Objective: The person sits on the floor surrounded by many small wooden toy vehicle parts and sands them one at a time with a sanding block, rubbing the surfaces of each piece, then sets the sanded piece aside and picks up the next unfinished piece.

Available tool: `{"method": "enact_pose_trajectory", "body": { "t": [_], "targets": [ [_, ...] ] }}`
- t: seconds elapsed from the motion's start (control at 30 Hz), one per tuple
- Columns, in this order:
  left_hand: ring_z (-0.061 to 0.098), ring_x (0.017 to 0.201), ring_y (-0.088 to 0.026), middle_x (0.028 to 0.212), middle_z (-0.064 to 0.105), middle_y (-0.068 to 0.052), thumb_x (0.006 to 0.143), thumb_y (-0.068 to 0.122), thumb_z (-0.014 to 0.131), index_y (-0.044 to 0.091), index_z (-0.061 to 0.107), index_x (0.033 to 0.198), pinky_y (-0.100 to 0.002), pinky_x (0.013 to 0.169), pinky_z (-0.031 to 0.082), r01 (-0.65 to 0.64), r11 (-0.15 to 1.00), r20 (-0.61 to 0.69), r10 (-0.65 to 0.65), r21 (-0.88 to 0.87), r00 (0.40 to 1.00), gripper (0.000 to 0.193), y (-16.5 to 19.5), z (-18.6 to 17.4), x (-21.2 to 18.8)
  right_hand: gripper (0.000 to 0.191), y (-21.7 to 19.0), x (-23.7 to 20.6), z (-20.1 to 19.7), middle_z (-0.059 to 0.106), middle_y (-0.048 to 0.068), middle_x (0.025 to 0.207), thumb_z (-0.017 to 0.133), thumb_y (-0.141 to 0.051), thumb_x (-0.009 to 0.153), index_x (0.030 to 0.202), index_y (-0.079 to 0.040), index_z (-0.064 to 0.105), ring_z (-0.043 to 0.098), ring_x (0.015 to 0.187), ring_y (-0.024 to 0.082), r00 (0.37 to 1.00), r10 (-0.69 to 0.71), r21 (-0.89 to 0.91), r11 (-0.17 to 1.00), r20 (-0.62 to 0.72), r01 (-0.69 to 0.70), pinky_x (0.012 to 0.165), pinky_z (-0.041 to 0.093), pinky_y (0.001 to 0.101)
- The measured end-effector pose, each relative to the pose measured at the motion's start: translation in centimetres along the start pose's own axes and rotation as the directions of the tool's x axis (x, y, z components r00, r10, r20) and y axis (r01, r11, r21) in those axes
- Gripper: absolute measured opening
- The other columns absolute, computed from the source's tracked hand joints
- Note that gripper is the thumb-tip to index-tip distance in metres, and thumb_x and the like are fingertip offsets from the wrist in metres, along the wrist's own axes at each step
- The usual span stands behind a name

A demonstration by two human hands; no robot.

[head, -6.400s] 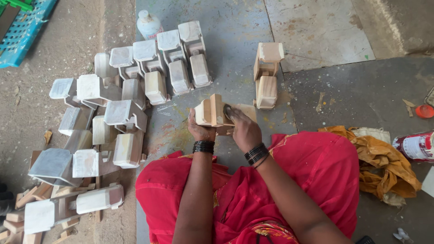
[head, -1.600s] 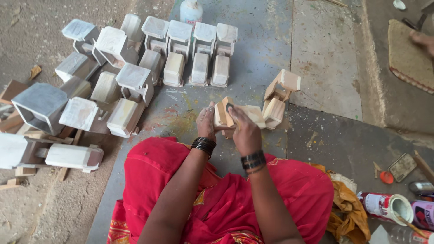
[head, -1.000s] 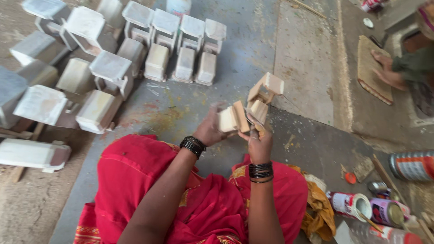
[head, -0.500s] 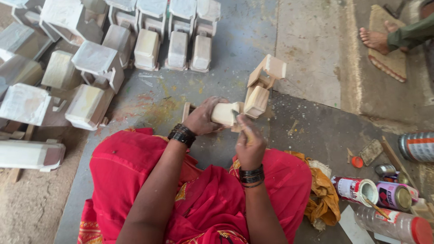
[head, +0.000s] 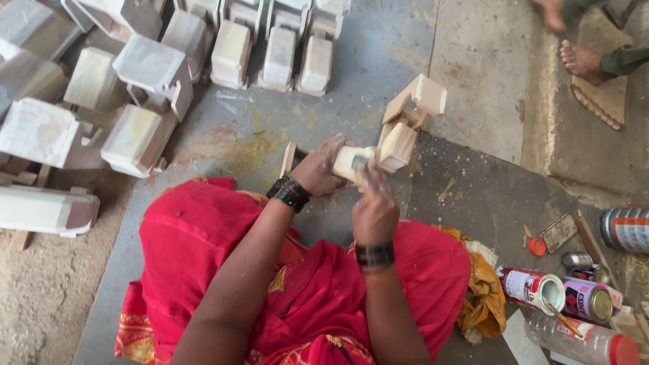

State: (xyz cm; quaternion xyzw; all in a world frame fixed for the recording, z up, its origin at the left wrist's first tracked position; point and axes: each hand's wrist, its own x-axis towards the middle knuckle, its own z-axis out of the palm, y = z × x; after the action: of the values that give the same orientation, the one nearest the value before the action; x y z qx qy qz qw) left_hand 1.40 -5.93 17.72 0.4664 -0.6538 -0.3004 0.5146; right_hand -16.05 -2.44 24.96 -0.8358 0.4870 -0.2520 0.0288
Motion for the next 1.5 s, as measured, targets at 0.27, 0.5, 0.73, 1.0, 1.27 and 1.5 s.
{"method": "enact_pose_trajectory", "body": {
  "t": [0.27, 0.5, 0.73, 1.0, 1.27, 1.5],
  "targets": [
    [0.055, 0.127, -0.038, 0.129, 0.06, -0.018, 0.061, 0.015, 0.092, 0.008, 0.052, 0.134, -0.043, 0.11, 0.045, 0.035, 0.999, -0.001, -0.035, -0.034, 0.999, 0.083, -0.6, 0.0, 0.1, 0.055, 0.5, 1.7, 0.3, 0.067, 0.012, 0.138, 0.061, 0.011, 0.076, 0.125, -0.012, 0.072, 0.064, 0.127, 0.028, 0.998, 0.034, -0.066, 0.997, 0.061, -0.03, 0.1, 0.054, 0.0393],
    [0.057, 0.129, -0.036, 0.128, 0.062, -0.015, 0.065, 0.02, 0.093, 0.01, 0.053, 0.134, -0.041, 0.111, 0.047, 0.086, 0.994, 0.026, -0.085, -0.074, 0.996, 0.08, -1.5, 0.5, 0.0, 0.047, 0.9, 2.3, 0.3, 0.069, 0.011, 0.132, 0.06, 0.006, 0.086, 0.127, -0.012, 0.073, 0.067, 0.118, 0.028, 0.971, 0.136, -0.109, 0.987, 0.196, -0.116, 0.101, 0.054, 0.0399],
    [0.054, 0.126, -0.04, 0.128, 0.057, -0.02, 0.063, 0.02, 0.095, 0.006, 0.051, 0.134, -0.043, 0.107, 0.045, 0.009, 1.0, -0.033, -0.009, -0.001, 0.999, 0.084, -1.4, 0.4, 0.0, 0.042, 0.8, 2.7, 0.7, 0.068, 0.011, 0.134, 0.062, 0.005, 0.088, 0.126, -0.011, 0.072, 0.067, 0.119, 0.028, 0.985, 0.103, -0.048, 0.994, 0.138, -0.098, 0.101, 0.054, 0.0388],
    [0.056, 0.121, -0.038, 0.126, 0.056, -0.019, 0.063, 0.02, 0.095, 0.005, 0.048, 0.133, -0.042, 0.103, 0.046, 0.062, 0.998, -0.029, -0.061, 0.014, 0.998, 0.086, -0.5, -0.1, 0.0, 0.043, 0.8, 2.5, 1.1, 0.068, 0.012, 0.135, 0.058, 0.009, 0.085, 0.121, -0.01, 0.074, 0.066, 0.124, 0.028, 1.0, -0.014, -0.03, 0.999, 0.008, 0.015, 0.101, 0.054, 0.0387],
    [0.059, 0.122, -0.033, 0.125, 0.059, -0.014, 0.065, 0.018, 0.093, 0.009, 0.051, 0.134, -0.04, 0.105, 0.048, 0.106, 0.993, 0.069, -0.102, -0.056, 0.992, 0.081, -0.6, -0.1, -0.1, 0.055, 1.0, 2.0, 1.5, 0.068, 0.011, 0.135, 0.057, 0.01, 0.075, 0.122, -0.013, 0.075, 0.067, 0.121, 0.028, 1.0, 0.026, -0.062, 0.998, 0.009, -0.025, 0.097, 0.055, 0.0377],
    [0.058, 0.122, -0.035, 0.124, 0.06, -0.014, 0.063, 0.017, 0.093, 0.008, 0.051, 0.131, -0.041, 0.104, 0.048, 0.033, 0.997, 0.089, -0.027, -0.071, 0.996, 0.08, -0.4, -0.3, -0.1, 0.047, 1.1, 2.0, 1.4, 0.067, 0.011, 0.135, 0.064, 0.007, 0.079, 0.121, -0.011, 0.074, 0.065, 0.122, 0.028, 0.993, 0.046, -0.074, 0.997, 0.105, -0.038, 0.097, 0.054, 0.0404]
  ]
}}
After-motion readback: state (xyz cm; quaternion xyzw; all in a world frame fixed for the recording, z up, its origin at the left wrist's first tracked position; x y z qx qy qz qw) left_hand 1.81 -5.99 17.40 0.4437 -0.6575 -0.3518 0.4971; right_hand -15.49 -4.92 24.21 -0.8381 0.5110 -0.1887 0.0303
